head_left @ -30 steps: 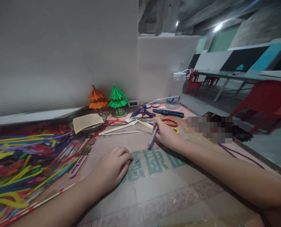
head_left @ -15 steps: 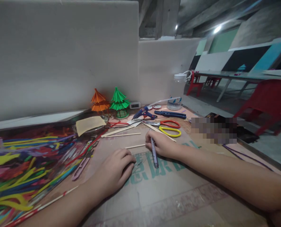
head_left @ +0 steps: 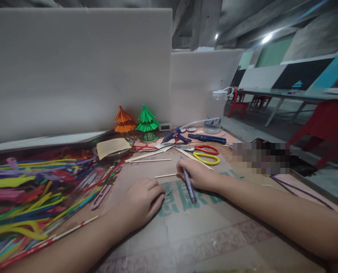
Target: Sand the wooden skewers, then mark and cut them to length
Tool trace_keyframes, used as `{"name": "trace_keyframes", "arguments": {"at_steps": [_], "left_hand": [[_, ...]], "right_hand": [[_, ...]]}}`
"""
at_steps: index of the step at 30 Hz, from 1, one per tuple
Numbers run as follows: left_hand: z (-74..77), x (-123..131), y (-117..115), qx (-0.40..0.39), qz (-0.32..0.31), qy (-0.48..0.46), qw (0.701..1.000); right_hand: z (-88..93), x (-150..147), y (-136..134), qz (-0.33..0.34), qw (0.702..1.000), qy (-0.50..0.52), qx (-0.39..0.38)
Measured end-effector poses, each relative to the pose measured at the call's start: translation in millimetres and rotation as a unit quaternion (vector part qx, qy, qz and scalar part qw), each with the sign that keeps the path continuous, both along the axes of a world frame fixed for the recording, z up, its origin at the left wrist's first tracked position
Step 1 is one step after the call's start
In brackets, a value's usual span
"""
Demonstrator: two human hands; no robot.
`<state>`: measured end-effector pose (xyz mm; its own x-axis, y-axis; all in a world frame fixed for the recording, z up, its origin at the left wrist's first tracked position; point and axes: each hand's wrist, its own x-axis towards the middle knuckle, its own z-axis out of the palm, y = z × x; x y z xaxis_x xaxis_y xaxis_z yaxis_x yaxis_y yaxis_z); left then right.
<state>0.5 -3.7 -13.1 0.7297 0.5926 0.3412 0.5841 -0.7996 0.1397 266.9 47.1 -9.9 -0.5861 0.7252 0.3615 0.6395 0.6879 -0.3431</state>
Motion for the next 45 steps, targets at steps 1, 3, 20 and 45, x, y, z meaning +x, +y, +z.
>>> {"name": "trace_keyframes", "arguments": {"at_steps": [1, 3, 20, 45], "left_hand": [[0.0, 0.6, -2.8, 0.014, 0.004, 0.014, 1.000], [-0.8, 2.0, -7.8, 0.040, 0.019, 0.049, 0.998], [10.7, 5.3, -30.0, 0.022, 0.044, 0.258, 0.965], [24.4, 23.2, -56.4, 0.062, 0.045, 0.327, 0.942]], "right_hand": [[1.1, 0.2, -1.4, 0.003, 1.000, -0.003, 0.001], [3.2, 0.4, -4.2, 0.009, 1.000, -0.010, 0.002], [2.4, -4.8, -12.0, 0.050, 0.998, -0.036, 0.007], [4.8, -2.1, -13.1, 0.102, 0.992, -0.070, -0.006]]}}
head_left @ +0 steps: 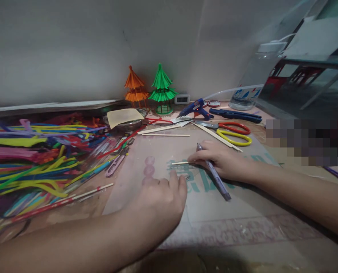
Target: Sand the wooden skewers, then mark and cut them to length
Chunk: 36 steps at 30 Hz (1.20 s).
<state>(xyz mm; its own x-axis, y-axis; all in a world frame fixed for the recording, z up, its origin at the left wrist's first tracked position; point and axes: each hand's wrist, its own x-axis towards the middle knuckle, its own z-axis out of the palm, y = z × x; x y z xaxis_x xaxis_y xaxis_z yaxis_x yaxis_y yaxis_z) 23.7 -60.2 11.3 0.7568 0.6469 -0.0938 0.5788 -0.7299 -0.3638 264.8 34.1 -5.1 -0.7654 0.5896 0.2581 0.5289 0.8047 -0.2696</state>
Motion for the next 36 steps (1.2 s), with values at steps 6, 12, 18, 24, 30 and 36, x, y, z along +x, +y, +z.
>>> {"name": "trace_keyframes", "arguments": {"at_steps": [6, 12, 18, 24, 30, 36], "left_hand": [[4.1, 0.9, -5.6, 0.008, -0.006, 0.043, 0.999], [3.2, 2.5, -4.0, 0.024, -0.015, 0.037, 0.999], [3.4, 3.0, -4.5, 0.030, -0.015, 0.041, 0.999], [3.3, 2.1, -3.6, 0.019, -0.007, 0.036, 0.999], [3.4, 3.2, -3.8, 0.016, -0.009, 0.032, 0.999], [6.1, -3.8, -0.1, 0.005, 0.002, -0.010, 1.000]], "right_hand": [[0.5, -3.1, -4.5, 0.004, 1.000, 0.002, -0.002], [-0.2, -3.8, -5.1, 0.006, 1.000, 0.004, 0.002], [-0.4, -3.6, -5.4, 0.010, 1.000, 0.002, 0.009], [0.4, -4.7, -7.6, 0.010, 1.000, 0.004, 0.017], [0.8, -6.0, -8.5, 0.009, 1.000, 0.002, 0.024], [-1.7, -5.5, -7.2, -0.029, 0.999, 0.005, 0.015]]}}
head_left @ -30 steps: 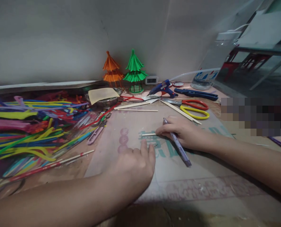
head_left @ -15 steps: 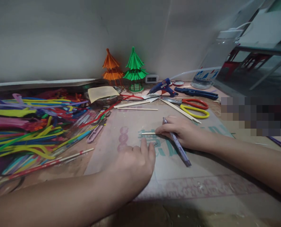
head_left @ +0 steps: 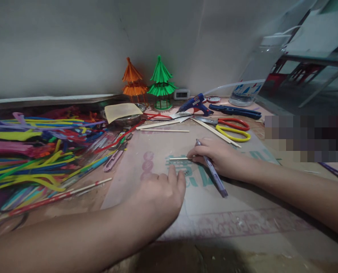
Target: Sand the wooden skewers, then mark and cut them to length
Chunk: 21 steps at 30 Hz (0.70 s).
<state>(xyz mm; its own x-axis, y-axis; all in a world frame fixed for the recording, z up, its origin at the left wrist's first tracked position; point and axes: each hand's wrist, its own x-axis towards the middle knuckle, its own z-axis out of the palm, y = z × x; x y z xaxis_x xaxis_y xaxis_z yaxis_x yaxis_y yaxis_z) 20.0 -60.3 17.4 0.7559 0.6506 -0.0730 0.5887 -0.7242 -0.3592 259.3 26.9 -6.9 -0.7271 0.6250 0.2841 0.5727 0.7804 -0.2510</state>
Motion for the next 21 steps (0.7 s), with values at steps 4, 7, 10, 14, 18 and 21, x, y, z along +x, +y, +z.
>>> {"name": "trace_keyframes", "arguments": {"at_steps": [4, 7, 10, 14, 18, 21], "left_hand": [[1.9, -21.7, 33.0, -0.002, 0.022, -0.139, 0.990], [-3.9, -33.2, 63.5, 0.007, 0.042, -0.217, 0.975], [-14.8, -33.4, 79.6, -0.041, 0.046, -0.241, 0.969], [-22.7, -29.4, 81.5, -0.046, 0.060, -0.248, 0.966], [-13.9, -34.8, 83.6, -0.012, 0.096, -0.272, 0.957], [-1.1, -37.2, 82.7, 0.009, 0.129, -0.326, 0.936]], "right_hand": [[-1.3, 1.0, 0.1, -0.007, 1.000, 0.010, -0.013], [-2.3, 0.6, 0.6, -0.003, 1.000, 0.016, -0.013], [-2.5, -1.0, 1.4, 0.005, 1.000, 0.020, -0.006], [3.1, -2.2, -1.6, 0.026, 0.999, 0.036, 0.025], [12.1, 2.5, -10.8, 0.055, 0.982, 0.122, 0.137], [13.7, 4.3, -14.4, 0.021, 0.974, 0.168, 0.153]]}}
